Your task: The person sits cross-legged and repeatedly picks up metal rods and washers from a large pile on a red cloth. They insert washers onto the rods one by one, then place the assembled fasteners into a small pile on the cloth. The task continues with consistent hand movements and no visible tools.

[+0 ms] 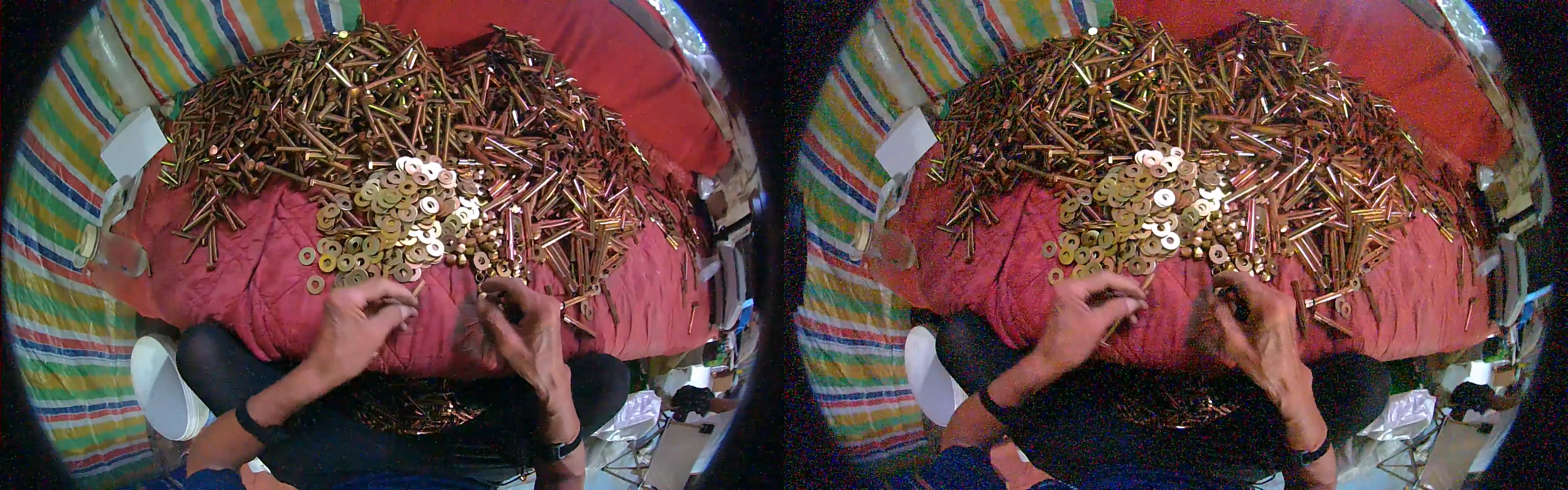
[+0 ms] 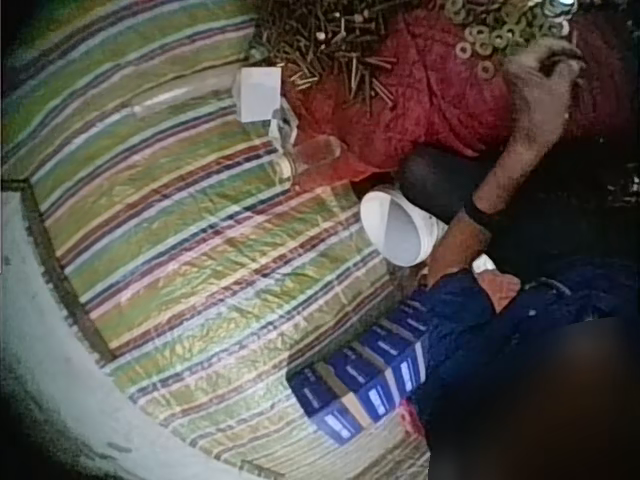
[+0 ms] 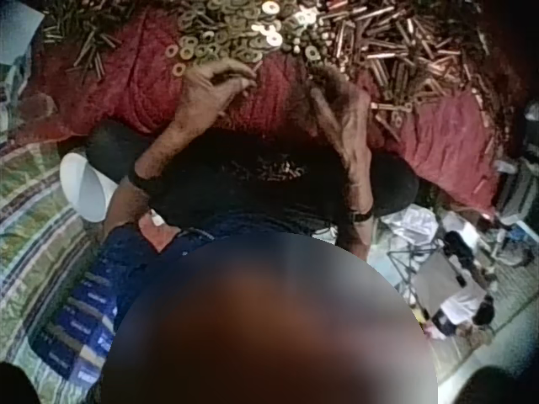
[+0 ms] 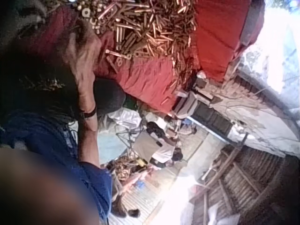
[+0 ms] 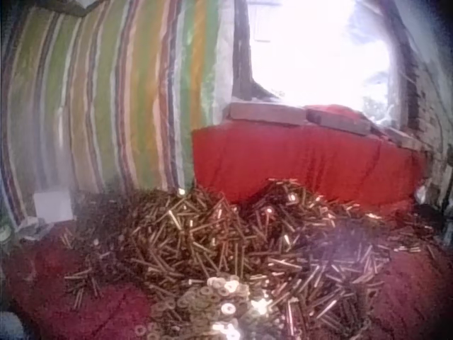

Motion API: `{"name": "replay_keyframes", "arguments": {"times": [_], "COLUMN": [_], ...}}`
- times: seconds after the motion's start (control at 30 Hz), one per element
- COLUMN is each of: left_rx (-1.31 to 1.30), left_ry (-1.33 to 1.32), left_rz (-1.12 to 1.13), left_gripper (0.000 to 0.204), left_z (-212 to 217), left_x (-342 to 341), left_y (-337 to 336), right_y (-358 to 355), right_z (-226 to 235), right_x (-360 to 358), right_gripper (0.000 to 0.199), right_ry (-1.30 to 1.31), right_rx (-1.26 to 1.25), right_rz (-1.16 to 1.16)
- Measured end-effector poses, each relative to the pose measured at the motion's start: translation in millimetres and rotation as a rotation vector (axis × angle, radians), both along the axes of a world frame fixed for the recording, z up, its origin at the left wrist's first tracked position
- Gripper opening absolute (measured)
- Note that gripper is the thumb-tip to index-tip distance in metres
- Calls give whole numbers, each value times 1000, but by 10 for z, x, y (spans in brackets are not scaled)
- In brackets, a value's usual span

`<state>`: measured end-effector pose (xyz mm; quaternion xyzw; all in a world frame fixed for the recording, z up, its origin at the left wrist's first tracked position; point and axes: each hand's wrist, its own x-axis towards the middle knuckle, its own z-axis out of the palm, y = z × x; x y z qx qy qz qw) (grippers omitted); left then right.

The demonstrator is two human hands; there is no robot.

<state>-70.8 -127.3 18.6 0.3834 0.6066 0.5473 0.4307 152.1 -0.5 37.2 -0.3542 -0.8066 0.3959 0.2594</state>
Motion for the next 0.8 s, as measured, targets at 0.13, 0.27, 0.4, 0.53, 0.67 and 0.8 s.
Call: {"name": "replay_keyframes", "arguments": {"times": [0.13, 0.27, 0.4, 0.53, 0.67, 0.8], "left_rx": [13, 15, -30, -6, 15, -43], "left_ry": [-595, -738, -729, -618, -584, -573], "left_rz": [131, 149, 162, 191, 208, 195], "left_gripper": [22, 30, 27, 26, 27, 27], "left_z": [186, 309, 300, 215, 179, 202], "left_x": [-211, -349, -389, -310, -285, -280], "left_y": [66, 55, 17, -13, -38, -85], "right_y": [95, 213, 138, 30, 55, 51], "right_z": [149, 206, 63, -208, -450, -586], "right_x": [-61, -232, -447, -683, -822, -854], "right_gripper": [16, 15, 19, 25, 36, 46], "right_ry": [11, 30, -31, -92, -110, -152], "right_rx": [88, 116, 125, 267, 470, 845], "right_rz": [-13, 14, 78, 129, 209, 256]}}
